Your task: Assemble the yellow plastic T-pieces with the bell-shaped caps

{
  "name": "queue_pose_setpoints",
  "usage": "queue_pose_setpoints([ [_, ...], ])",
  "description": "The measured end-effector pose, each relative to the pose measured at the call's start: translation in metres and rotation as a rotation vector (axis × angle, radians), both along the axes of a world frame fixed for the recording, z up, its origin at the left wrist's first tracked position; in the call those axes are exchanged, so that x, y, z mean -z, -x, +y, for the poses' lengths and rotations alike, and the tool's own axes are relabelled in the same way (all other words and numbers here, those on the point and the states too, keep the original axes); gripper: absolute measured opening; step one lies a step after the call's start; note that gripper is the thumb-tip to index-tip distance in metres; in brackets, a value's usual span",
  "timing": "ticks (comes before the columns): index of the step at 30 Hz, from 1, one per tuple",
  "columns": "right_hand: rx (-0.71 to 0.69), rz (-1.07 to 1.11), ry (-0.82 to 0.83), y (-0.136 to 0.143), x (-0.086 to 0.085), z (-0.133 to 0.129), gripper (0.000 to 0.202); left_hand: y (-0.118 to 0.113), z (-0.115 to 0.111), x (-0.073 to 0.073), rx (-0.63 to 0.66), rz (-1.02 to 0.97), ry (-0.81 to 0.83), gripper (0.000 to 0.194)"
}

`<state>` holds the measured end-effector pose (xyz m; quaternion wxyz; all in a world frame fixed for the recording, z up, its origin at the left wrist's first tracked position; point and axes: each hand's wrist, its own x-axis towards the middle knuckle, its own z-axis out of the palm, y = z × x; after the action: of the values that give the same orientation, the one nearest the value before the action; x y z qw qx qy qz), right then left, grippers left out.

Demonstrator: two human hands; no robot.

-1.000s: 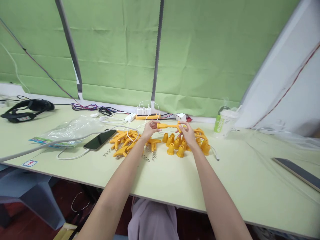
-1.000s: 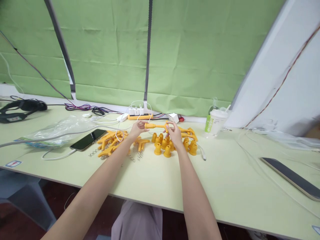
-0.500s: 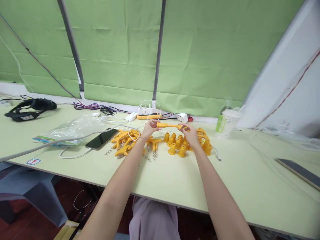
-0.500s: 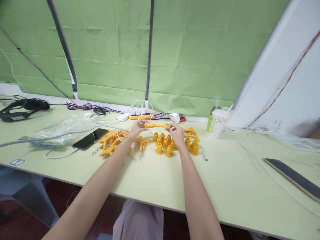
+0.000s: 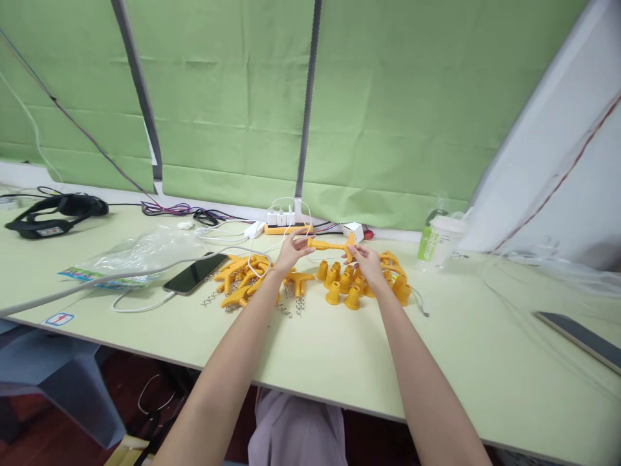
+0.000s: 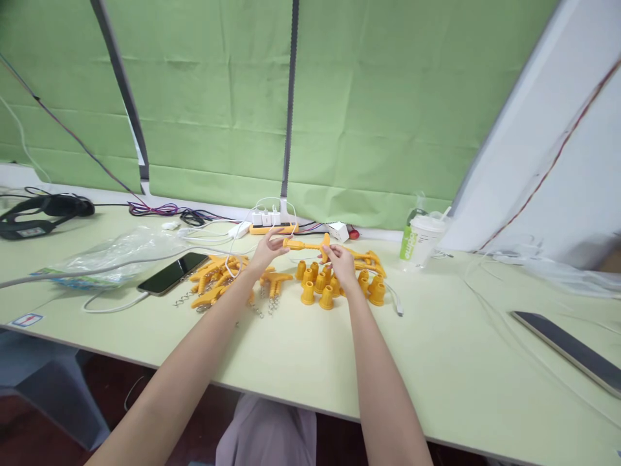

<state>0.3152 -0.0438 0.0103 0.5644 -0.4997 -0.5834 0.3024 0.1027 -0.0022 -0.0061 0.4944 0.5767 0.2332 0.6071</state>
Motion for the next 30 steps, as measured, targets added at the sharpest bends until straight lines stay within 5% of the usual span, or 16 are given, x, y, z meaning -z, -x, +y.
queue_pose_setpoints([
  [8, 0.027, 0.012, 0.006, -0.005, 0.003, 0.002, 0.043, 0.001, 0.002, 0.002, -0.021, 0.069, 0.065, 0.045],
  [17, 0.015, 0.042, 0.006, -0.006, 0.001, -0.001, 0.042, -0.004, -0.009, -0.010, -0.011, -0.108, -0.004, 0.049],
  [25, 0.026, 0.087, -0.022, -0.007, 0.001, 0.000, 0.043, -0.005, -0.006, -0.011, 0.019, -0.029, 0.036, 0.062],
  [30, 0.035, 0.062, -0.026, -0.007, 0.004, 0.003, 0.043, -0.004, 0.003, -0.004, -0.010, 0.102, 0.154, 0.049],
])
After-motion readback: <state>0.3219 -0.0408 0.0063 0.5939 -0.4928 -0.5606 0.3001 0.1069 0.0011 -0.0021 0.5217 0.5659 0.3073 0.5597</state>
